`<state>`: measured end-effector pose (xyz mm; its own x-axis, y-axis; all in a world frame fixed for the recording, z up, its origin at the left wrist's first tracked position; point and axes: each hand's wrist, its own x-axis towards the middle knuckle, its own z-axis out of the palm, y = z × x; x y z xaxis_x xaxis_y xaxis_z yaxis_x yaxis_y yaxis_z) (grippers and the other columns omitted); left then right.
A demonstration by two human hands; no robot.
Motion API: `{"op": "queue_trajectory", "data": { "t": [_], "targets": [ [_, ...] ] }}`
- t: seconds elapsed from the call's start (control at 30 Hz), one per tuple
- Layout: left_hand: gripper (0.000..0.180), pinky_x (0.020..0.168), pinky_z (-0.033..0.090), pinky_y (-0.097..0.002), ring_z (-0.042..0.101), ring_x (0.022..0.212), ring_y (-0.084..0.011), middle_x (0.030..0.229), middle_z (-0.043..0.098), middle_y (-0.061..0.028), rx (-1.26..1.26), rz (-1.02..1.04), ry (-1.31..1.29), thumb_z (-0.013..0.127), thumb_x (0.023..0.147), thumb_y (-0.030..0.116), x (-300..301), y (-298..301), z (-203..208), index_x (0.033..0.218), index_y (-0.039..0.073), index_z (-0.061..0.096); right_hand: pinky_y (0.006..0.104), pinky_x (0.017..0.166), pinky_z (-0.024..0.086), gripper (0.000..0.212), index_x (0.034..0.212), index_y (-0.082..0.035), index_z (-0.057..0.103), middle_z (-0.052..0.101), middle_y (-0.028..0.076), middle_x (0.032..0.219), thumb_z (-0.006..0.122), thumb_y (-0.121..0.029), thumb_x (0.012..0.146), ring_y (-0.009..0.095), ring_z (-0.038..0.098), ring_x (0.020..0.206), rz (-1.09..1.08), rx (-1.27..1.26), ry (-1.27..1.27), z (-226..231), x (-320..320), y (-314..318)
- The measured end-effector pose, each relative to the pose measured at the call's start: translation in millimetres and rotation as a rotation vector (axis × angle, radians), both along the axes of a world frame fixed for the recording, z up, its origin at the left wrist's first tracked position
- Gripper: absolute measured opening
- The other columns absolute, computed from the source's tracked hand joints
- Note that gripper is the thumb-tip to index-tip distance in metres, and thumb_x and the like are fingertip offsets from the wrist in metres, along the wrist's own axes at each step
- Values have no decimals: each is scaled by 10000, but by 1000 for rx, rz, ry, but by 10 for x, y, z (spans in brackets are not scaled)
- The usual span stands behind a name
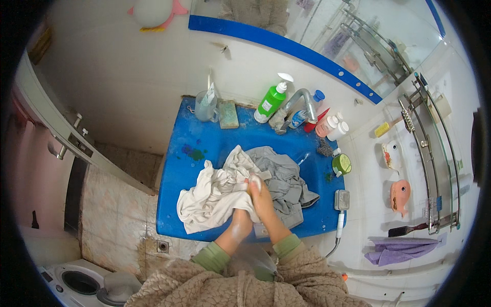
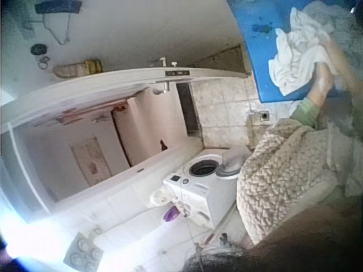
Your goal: The person hand-washes a white garment in a blue sink using a bar of soap and running water. They repeatedly rub, scrub, and rinse the fabric, then wring it out.
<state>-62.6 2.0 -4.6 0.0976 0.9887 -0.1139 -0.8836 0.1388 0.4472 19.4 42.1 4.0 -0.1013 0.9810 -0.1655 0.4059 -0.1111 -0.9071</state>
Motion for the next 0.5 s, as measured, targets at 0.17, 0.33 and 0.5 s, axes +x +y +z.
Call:
{"op": "queue_trajectory", "data": {
  "t": [0.17, 0.33, 0.5],
  "targets": [
    [494, 1011, 339, -343, 392, 1220, -210, 1370, 351, -62, -191, -20, -217, 282, 966, 384, -132, 111, -32, 1372, 102, 287, 474, 999, 288, 511, 1247, -54, 479, 360, 193, 1360, 403, -428, 907, 355, 341, 1248, 80, 469, -369, -198, -60, -404],
    [525, 1044, 290, -357, 317, 1284, -217, 1414, 301, -67, 43, -19, -55, 264, 963, 417, -91, 66, -112, 1395, 119, 247, 467, 989, 310, 487, 1278, -103, 458, 361, 168, 1366, 435, -389, 884, 352, 322, 1258, 40, 209, -292, 112, -248, -149],
    [563, 1063, 250, -386, 253, 1319, -227, 1462, 213, -65, 110, -56, -205, 264, 950, 460, -78, 46, -173, 1422, 161, 193, 528, 958, 309, 464, 1289, -180, 459, 350, 120, 1382, 445, -383, 872, 342, 317, 1267, 96, 226, -251, -16, -22, -168]
  ]
}}
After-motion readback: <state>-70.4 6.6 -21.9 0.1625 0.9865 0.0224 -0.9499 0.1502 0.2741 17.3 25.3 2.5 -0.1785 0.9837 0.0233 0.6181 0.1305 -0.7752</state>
